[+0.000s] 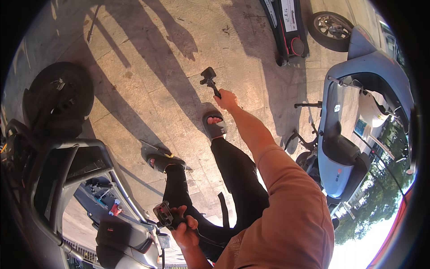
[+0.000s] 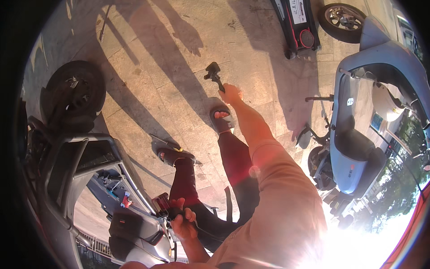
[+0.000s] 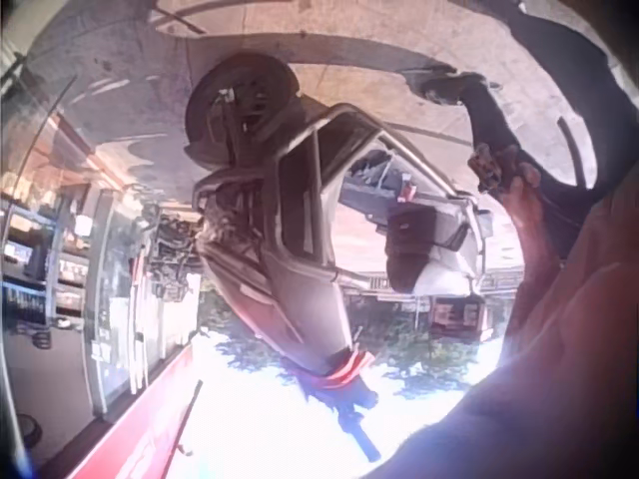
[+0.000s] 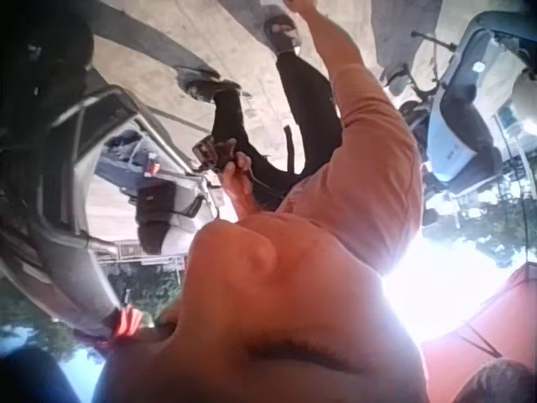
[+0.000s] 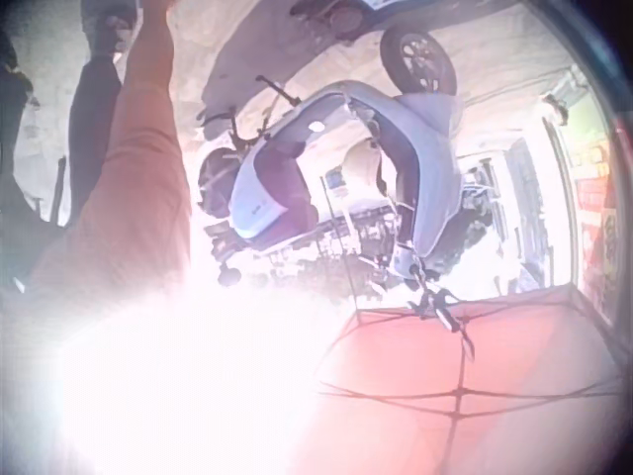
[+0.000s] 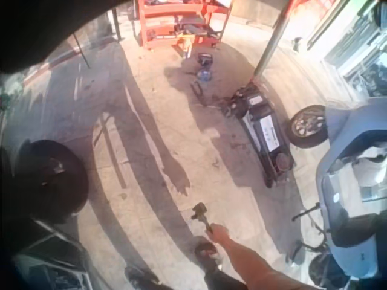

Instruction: The person uses a screwdriver to loosen and remove a screw from the motorcycle's left handlebar assembly. They then detach the brake lever and a small black component, wipe their hands with a red cloth, and reattach the components to the handlebar, securing them with the screw.

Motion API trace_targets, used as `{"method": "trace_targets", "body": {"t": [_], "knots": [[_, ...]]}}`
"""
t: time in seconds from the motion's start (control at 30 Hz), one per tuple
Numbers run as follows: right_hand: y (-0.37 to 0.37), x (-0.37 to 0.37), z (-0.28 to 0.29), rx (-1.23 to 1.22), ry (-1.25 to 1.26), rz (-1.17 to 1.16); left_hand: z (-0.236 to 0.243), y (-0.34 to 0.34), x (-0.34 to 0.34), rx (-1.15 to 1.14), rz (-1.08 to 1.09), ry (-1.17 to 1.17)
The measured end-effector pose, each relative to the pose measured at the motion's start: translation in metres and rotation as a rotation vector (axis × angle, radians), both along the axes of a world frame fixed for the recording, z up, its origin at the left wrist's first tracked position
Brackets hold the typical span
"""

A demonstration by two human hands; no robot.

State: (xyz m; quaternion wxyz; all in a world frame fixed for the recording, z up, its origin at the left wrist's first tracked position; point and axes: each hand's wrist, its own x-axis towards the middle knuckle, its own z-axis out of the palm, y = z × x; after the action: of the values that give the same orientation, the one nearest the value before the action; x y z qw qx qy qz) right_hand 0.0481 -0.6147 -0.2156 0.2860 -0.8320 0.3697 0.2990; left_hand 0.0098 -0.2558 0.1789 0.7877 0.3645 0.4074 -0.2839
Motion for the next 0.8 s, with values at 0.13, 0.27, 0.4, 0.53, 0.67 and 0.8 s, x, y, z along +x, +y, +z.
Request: {"method": "trace_targets", "body": {"t": [0.13, 0.27, 0.4, 0.53, 0.67, 0.8], "knots": [[-0.016, -0.013, -0.052, 0.032, -0.070, -0.092, -0.037, 0.002, -0.003, 0.030, -0.023, 0.103], [-0.022, -0.019, -0.071, -0.040, -0.101, -0.044, -0.050, 0.005, 0.002, 0.037, -0.021, 0.085], [-0.021, -0.020, -0.065, -0.089, -0.081, -0.098, -0.046, 0.001, 0.011, 0.127, 0.033, 0.107], [-0.003, -0.020, -0.009, -0.053, -0.098, -0.294, -0.024, -0.014, 0.025, 0.024, 0.037, 0.037], [0.040, -0.016, 0.130, 0.486, -0.217, -0.308, 0.018, -0.037, 0.044, -0.102, 0.116, -0.077], [0.086, -0.010, 0.354, 1.035, -0.252, -0.239, 0.096, -0.058, 0.063, -0.110, 0.176, -0.265]]}}
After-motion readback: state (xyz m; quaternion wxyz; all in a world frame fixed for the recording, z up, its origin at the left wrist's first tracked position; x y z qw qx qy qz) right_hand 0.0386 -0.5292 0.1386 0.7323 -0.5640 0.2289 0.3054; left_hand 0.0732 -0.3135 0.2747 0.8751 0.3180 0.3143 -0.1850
